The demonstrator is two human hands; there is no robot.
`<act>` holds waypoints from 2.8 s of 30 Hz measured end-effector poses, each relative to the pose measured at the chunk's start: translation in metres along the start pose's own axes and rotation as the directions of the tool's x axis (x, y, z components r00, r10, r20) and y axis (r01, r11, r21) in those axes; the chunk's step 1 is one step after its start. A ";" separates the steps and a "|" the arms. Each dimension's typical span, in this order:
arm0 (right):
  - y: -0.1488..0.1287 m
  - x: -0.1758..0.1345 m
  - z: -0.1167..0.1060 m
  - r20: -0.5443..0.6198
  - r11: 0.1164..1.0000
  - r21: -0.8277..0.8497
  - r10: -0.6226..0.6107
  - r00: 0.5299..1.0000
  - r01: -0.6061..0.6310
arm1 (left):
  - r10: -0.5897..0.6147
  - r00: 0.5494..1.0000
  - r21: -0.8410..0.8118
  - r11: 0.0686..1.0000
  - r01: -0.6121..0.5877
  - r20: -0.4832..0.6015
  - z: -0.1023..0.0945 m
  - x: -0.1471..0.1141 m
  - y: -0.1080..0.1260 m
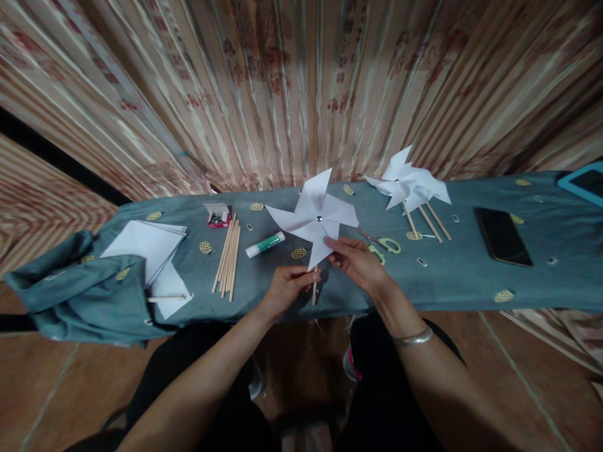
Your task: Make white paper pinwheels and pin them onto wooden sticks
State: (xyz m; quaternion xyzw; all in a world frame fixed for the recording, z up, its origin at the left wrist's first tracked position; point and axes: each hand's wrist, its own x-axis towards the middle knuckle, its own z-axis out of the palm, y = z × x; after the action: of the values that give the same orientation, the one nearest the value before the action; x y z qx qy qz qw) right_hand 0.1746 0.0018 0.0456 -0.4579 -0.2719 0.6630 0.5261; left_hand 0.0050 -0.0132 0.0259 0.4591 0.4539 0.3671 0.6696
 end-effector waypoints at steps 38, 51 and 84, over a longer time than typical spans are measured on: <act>-0.032 -0.010 -0.053 -0.378 0.791 -0.392 -0.605 0.701 0.470 | 0.009 1.000 0.034 0.999 -0.010 0.030 0.012 0.011 0.001; -0.022 -0.011 -0.039 -0.248 0.956 -0.138 -0.288 0.925 0.261 | -0.044 0.997 0.043 0.998 0.041 0.061 0.010 0.006 0.002; -0.009 -0.011 -0.019 -0.097 0.997 -0.040 -0.073 0.993 0.070 | 0.029 0.999 0.035 0.999 -0.029 0.020 0.012 0.007 0.002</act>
State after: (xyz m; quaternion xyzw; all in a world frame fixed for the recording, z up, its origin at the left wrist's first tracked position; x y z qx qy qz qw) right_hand 0.1959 -0.0077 0.0488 -0.4893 -0.2740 0.6155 0.5538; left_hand 0.0185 -0.0093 0.0282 0.4810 0.4470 0.3642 0.6604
